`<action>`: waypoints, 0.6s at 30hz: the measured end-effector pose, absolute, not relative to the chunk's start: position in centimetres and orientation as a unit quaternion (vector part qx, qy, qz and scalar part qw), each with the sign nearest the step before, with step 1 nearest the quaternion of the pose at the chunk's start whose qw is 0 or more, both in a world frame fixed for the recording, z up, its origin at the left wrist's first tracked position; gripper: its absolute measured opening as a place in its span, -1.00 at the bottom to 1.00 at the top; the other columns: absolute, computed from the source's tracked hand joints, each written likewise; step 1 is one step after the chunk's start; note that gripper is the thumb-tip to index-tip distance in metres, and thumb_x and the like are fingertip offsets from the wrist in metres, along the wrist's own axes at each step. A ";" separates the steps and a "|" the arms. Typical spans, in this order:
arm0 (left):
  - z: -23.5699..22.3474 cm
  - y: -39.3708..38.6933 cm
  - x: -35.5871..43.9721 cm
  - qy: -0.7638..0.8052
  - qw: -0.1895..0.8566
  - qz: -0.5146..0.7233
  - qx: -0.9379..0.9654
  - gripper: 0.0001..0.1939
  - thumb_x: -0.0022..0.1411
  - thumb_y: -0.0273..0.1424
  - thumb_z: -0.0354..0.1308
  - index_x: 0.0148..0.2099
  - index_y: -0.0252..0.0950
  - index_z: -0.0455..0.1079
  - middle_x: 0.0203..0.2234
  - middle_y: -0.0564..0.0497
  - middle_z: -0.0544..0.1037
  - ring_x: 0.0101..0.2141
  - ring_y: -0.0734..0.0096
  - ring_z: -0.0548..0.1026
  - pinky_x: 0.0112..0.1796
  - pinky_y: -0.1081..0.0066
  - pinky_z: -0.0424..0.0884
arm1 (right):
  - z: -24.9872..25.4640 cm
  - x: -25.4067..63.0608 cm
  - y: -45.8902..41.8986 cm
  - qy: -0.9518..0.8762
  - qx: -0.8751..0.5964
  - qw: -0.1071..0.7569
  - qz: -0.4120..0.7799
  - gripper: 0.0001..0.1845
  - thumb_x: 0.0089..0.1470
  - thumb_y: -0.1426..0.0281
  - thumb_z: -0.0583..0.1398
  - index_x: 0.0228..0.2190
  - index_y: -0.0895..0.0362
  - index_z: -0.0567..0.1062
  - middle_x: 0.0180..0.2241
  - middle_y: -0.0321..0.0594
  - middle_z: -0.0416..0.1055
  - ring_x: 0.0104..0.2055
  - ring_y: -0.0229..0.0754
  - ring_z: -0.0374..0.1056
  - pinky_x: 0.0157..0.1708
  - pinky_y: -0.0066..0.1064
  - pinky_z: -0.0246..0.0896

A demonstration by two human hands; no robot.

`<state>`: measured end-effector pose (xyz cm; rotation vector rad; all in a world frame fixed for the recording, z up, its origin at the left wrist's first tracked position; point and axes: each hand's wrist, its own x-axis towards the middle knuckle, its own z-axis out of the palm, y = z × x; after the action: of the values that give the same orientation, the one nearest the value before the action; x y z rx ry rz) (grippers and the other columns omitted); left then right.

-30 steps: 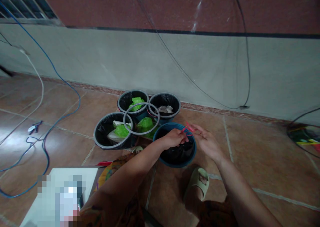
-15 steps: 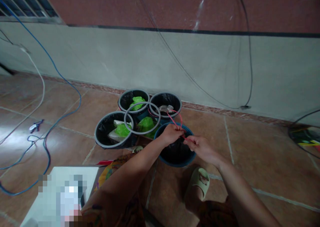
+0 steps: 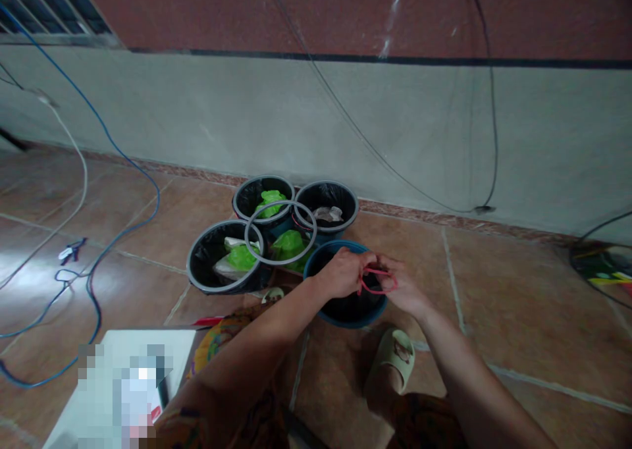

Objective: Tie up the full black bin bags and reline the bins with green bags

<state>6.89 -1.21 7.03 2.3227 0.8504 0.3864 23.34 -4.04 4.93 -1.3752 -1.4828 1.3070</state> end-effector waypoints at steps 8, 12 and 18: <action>7.6 -1.4 7.0 0.372 0.241 0.164 0.882 -0.80 0.18 -0.54 -0.02 -0.16 -0.28 0.35 -0.34 -0.01 0.53 -0.25 0.34 0.47 0.00 0.30 0.22 | 4.4 22.9 -4.0 -0.498 -0.508 0.389 0.586 -0.75 -0.17 0.21 0.28 -0.42 0.08 0.50 -0.37 -0.26 0.50 -0.31 -0.17 0.36 -0.21 -0.34 0.24; 7.5 -1.6 7.1 0.382 0.213 0.186 0.880 -0.84 0.24 -0.48 -0.02 -0.24 -0.27 0.39 -0.29 -0.04 0.49 -0.22 0.35 0.45 -0.11 0.39 0.29 | 5.1 23.0 -4.2 -0.477 -0.512 0.375 0.608 -0.80 -0.11 0.27 0.26 -0.39 0.10 0.50 -0.43 -0.32 0.47 -0.36 -0.23 0.32 -0.27 -0.39 0.20; 7.4 -2.0 7.0 0.406 0.225 0.216 0.859 -0.82 0.27 -0.44 -0.02 -0.29 -0.27 0.40 -0.33 0.00 0.46 -0.31 0.42 0.45 -0.27 0.48 0.32 | 5.8 22.9 -4.4 -0.457 -0.483 0.377 0.645 -0.80 -0.14 0.28 0.28 -0.42 0.13 0.52 -0.41 -0.29 0.49 -0.35 -0.25 0.32 -0.23 -0.41 0.17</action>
<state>7.03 -2.03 7.40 2.3703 1.1189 0.5964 22.95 -4.36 5.78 -1.2357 -1.1674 1.6493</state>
